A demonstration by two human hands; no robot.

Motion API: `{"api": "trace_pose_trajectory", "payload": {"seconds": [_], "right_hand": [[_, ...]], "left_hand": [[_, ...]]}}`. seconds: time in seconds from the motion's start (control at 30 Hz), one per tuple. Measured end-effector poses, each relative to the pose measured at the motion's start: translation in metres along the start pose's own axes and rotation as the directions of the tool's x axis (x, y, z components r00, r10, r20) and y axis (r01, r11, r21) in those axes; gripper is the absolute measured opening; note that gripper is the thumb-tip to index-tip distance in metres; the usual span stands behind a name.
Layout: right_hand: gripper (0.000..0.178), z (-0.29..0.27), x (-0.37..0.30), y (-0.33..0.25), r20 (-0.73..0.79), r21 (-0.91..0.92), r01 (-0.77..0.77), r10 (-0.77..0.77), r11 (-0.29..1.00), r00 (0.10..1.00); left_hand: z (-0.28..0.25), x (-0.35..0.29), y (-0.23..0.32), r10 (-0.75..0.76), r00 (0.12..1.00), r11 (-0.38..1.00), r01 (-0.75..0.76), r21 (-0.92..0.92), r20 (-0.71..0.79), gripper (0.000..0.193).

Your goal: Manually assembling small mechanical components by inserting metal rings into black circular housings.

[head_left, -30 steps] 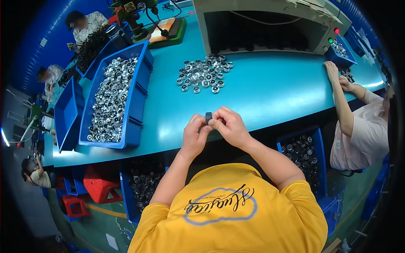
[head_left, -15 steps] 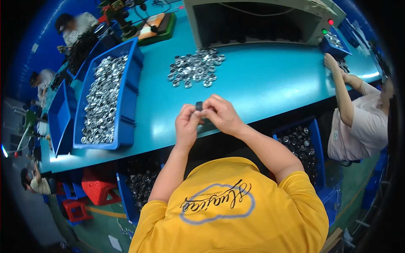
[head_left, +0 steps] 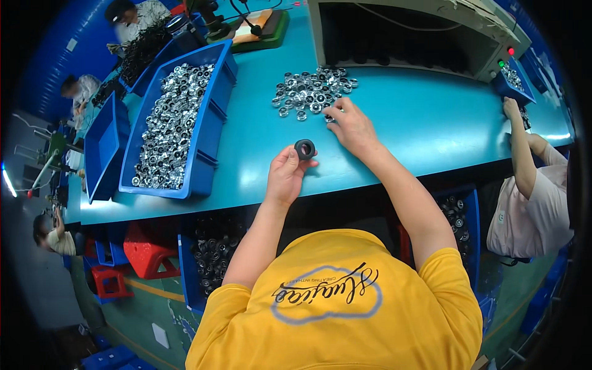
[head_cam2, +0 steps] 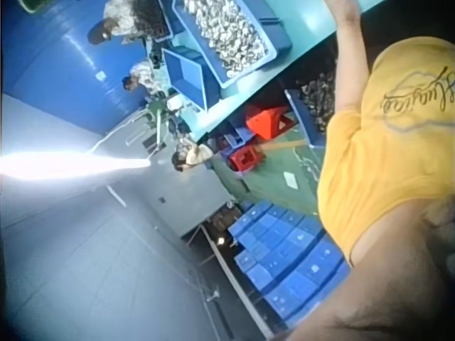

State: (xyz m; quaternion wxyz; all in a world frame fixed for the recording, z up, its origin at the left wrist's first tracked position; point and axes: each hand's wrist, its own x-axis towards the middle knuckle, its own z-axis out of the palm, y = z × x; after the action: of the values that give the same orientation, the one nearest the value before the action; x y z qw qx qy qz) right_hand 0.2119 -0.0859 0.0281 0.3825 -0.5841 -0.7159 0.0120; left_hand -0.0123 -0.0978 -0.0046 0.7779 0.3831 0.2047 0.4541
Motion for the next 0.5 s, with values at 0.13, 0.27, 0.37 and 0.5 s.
{"api": "trace_pose_trajectory", "payload": {"seconds": [0.13, 0.27, 0.37, 0.5], "right_hand": [[0.022, -0.031, -0.012, -0.044, 0.018, 0.316, 0.040, -0.048, 0.948, 0.999], [0.021, -0.022, -0.031, -0.058, 0.028, 0.272, 0.082, -0.093, 0.959, 0.995], [0.023, -0.017, -0.039, -0.059, 0.012, 0.242, 0.097, -0.103, 0.966, 0.995], [0.024, -0.009, -0.047, -0.060, 0.068, 0.378, -0.060, 0.037, 0.924, 0.997]], "left_hand": [[0.002, 0.000, 0.001, 0.011, 0.999, 1.000, -0.012, -0.019, -0.036, 0.028], [0.000, 0.003, -0.002, 0.026, 1.000, 1.000, -0.026, 0.011, -0.010, 0.026], [0.002, -0.001, -0.003, 0.036, 0.999, 0.998, -0.034, 0.044, -0.038, 0.025], [-0.004, 0.000, -0.007, 0.042, 0.999, 0.989, -0.037, 0.140, -0.032, 0.026]]}}
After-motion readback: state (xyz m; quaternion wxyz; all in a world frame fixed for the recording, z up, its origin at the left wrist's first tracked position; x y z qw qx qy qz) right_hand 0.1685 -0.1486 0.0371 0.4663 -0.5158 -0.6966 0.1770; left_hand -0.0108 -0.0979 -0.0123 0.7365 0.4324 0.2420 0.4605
